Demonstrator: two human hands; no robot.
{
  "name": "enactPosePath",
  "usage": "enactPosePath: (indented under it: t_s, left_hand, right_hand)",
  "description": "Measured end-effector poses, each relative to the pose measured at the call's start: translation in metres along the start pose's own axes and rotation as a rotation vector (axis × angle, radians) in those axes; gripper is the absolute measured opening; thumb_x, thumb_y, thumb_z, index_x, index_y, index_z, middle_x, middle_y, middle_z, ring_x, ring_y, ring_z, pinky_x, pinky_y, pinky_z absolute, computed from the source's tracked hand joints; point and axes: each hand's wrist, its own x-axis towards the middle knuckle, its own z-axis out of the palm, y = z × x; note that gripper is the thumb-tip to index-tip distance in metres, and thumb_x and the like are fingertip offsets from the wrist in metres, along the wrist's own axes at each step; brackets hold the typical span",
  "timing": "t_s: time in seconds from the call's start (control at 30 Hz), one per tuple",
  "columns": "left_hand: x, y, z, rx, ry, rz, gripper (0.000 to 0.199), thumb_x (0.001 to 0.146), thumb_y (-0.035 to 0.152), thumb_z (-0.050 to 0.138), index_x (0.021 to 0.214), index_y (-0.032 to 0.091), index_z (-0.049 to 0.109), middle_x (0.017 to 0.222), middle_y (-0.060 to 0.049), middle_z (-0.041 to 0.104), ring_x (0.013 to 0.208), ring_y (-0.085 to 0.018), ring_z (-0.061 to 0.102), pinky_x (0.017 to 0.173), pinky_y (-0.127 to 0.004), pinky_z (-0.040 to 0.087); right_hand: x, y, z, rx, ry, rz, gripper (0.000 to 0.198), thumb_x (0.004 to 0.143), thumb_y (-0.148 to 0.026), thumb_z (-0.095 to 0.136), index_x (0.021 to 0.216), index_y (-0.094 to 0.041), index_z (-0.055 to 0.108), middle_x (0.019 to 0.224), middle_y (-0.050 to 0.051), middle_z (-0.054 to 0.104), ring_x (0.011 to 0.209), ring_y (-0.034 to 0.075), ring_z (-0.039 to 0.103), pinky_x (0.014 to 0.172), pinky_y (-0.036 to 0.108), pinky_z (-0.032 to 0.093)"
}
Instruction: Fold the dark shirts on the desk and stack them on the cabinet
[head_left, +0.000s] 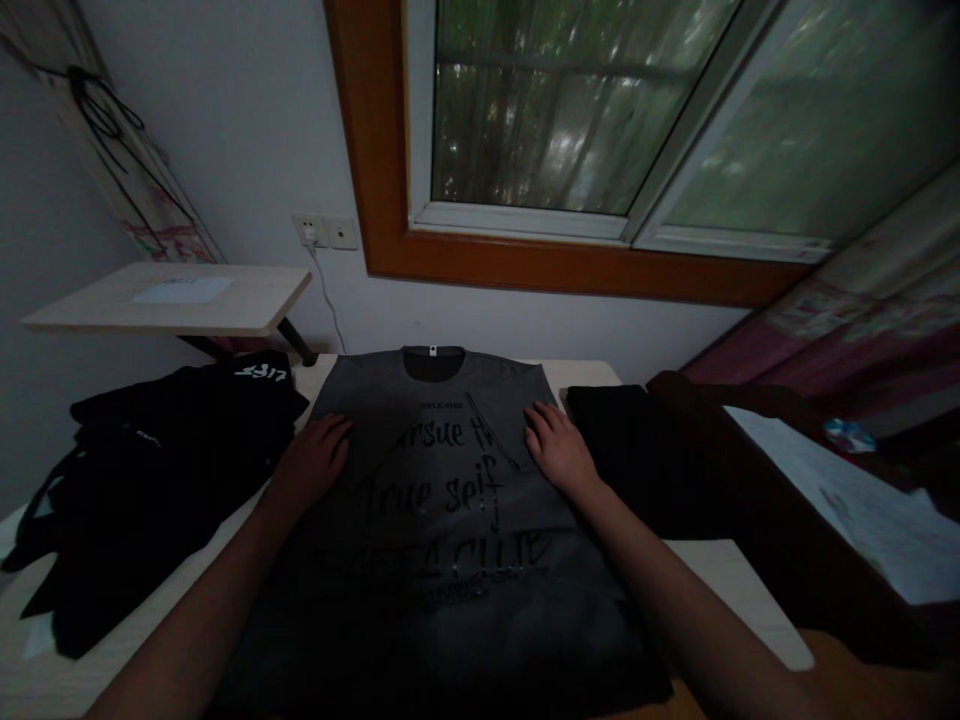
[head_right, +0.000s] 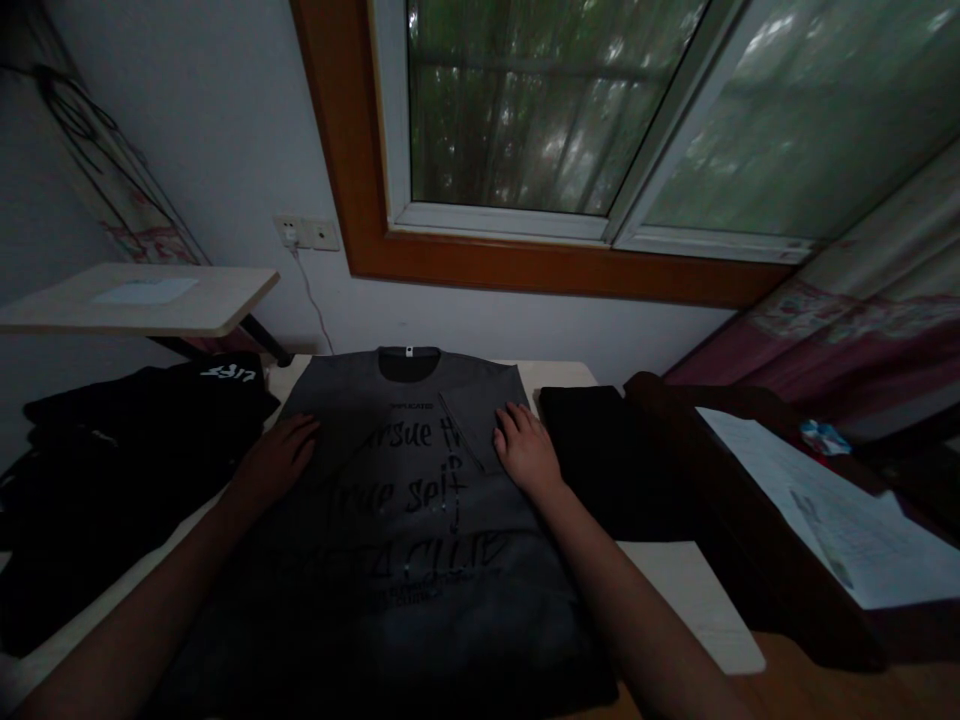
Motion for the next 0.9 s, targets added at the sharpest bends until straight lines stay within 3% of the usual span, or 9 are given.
enactPosePath:
  t_s: [0.17,0.9]
  left_hand:
    - [0.001,0.006,-0.008,0.032,0.060,-0.053,0.037,0.098,0.033,0.041,0.118,0.022,0.071,0.119,-0.012,0.068,0.113,-0.029,0.063,0.104,-0.046,0.050]
    - [0.012,0.001,-0.001,-0.027,0.036,-0.037,0.043,0.098,0.036,0.040,0.128,0.023,0.068,0.136,-0.010,0.066,0.127,-0.028,0.059,0.114,-0.047,0.044]
  right_hand:
    - [-0.001,-0.008,-0.008,-0.029,0.052,0.038,0.043,0.100,-0.036,0.044,0.132,-0.017,0.065,0.131,0.017,0.062,0.125,0.035,0.049,0.112,0.051,0.038]
    - [0.002,-0.005,-0.003,-0.022,0.034,0.031,0.046,0.099,-0.035,0.042,0.137,-0.017,0.062,0.134,0.016,0.060,0.125,0.036,0.047,0.112,0.050,0.038]
